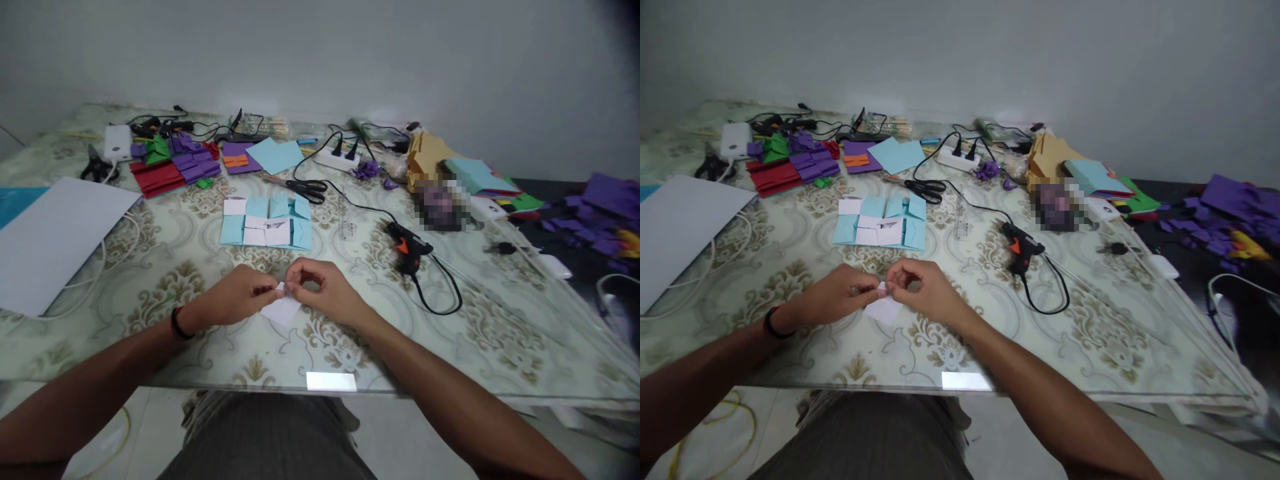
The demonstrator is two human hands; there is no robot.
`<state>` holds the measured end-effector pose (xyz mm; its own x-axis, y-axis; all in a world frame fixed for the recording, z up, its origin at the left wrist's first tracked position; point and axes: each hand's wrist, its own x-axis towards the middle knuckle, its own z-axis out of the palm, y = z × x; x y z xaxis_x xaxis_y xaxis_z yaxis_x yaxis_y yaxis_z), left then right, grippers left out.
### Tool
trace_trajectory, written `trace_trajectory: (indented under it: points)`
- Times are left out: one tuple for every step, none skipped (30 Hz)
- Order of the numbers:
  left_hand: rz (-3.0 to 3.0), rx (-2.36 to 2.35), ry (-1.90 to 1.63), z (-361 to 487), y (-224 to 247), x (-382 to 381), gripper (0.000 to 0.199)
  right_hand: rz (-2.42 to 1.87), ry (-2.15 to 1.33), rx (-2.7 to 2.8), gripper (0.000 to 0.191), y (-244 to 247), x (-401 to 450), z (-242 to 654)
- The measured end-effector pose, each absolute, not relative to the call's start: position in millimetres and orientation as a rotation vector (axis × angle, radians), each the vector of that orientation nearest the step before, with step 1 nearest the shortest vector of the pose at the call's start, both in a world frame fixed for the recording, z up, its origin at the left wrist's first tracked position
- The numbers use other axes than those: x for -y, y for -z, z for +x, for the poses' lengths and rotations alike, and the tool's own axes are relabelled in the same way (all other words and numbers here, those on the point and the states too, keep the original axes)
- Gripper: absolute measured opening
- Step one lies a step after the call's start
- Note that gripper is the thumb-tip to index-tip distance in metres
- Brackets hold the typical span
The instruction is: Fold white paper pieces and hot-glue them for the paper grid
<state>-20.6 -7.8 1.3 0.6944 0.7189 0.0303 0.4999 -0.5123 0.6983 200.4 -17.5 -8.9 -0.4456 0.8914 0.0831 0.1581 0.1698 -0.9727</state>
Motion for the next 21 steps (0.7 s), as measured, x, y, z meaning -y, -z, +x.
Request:
trace_trajectory:
  points:
    - [2.229, -0.921, -0.419, -20.8, -1.0, 7.9, 0.042, -1.007, -1.325, 1.751, 0.005, 8.6, 17.6, 200.2]
    - [2.236, -0.913, -0.421, -20.9, -0.9, 7.9, 0.042, -1.012, -1.32, 1.753, 0.005, 8.4, 17.7, 200.0]
    - [2.244, -0.905, -0.425, -20.8, -0.7, 8.0, 0.042, -1.015, -1.317, 1.759, 0.005, 8.3, 17.8, 199.7]
    - [2.253, -0.896, -0.429, -20.6, -0.5, 8.1, 0.042, -1.016, -1.312, 1.764, 0.004, 8.3, 18.0, 199.4]
    - [2.258, -0.888, -0.431, -20.3, -0.3, 8.2, 0.041, -1.014, -1.307, 1.77, 0.004, 8.4, 18.2, 199.1]
    - [2.258, -0.885, -0.429, -19.9, -0.1, 8.3, 0.04, -1.011, -1.298, 1.774, 0.003, 8.7, 18.3, 198.9]
    - [2.252, -0.885, -0.427, -19.5, 0.2, 8.5, 0.038, -1.009, -1.287, 1.778, 0.003, 9.1, 18.4, 198.7]
    - [2.243, -0.89, -0.425, -19.2, 0.5, 8.7, 0.035, -1.008, -1.275, 1.781, 0.003, 9.6, 18.5, 198.6]
    - [2.234, -0.898, -0.42, -18.8, 0.8, 9.0, 0.032, -1.008, -1.265, 1.785, 0.003, 10.1, 18.5, 198.6]
    - [2.231, -0.906, -0.417, -18.6, 1.0, 9.3, 0.029, -1.009, -1.258, 1.79, 0.004, 10.5, 18.4, 198.6]
    - [2.236, -0.914, -0.42, -18.4, 1.2, 9.7, 0.028, -1.01, -1.256, 1.795, 0.005, 10.9, 18.3, 198.8]
    - [2.248, -0.918, -0.426, -18.3, 1.1, 10.0, 0.028, -1.01, -1.257, 1.798, 0.005, 11.1, 18.1, 199.0]
    - [2.262, -0.922, -0.436, -18.3, 0.9, 10.3, 0.029, -1.008, -1.26, 1.801, 0.005, 11.2, 17.9, 199.3]
    - [2.274, -0.93, -0.452, -18.5, 0.4, 10.6, 0.03, -1.008, -1.259, 1.8, 0.004, 11.1, 17.6, 199.7]
    - [2.279, -0.945, -0.473, -18.6, -0.3, 10.7, 0.031, -1.007, -1.254, 1.794, 0.003, 10.8, 17.3, 200.1]
    - [2.279, -0.963, -0.49, -18.9, -1.2, 10.7, 0.033, -1.007, -1.248, 1.787, 0.002, 10.4, 16.9, 200.6]
    - [2.274, -0.98, -0.502, -19.1, -2.3, 10.6, 0.035, -1.01, -1.242, 1.781, 0.002, 9.9, 16.6, 201.1]
    - [2.267, -0.995, -0.506, -19.4, -3.4, 10.5, 0.037, -1.014, -1.235, 1.777, 0.002, 9.3, 16.2, 201.5]
    - [2.26, -1.008, -0.503, -19.6, -4.5, 10.3, 0.038, -1.018, -1.231, 1.776, 0.002, 8.9, 15.9, 201.8]
    - [2.254, -1.015, -0.496, -19.8, -5.5, 10.1, 0.038, -1.021, -1.231, 1.776, 0.002, 8.5, 15.7, 202.0]
    - [2.249, -1.017, -0.486, -19.9, -6.3, 10.0, 0.038, -1.021, -1.233, 1.779, 0.001, 8.4, 15.4, 202.0]
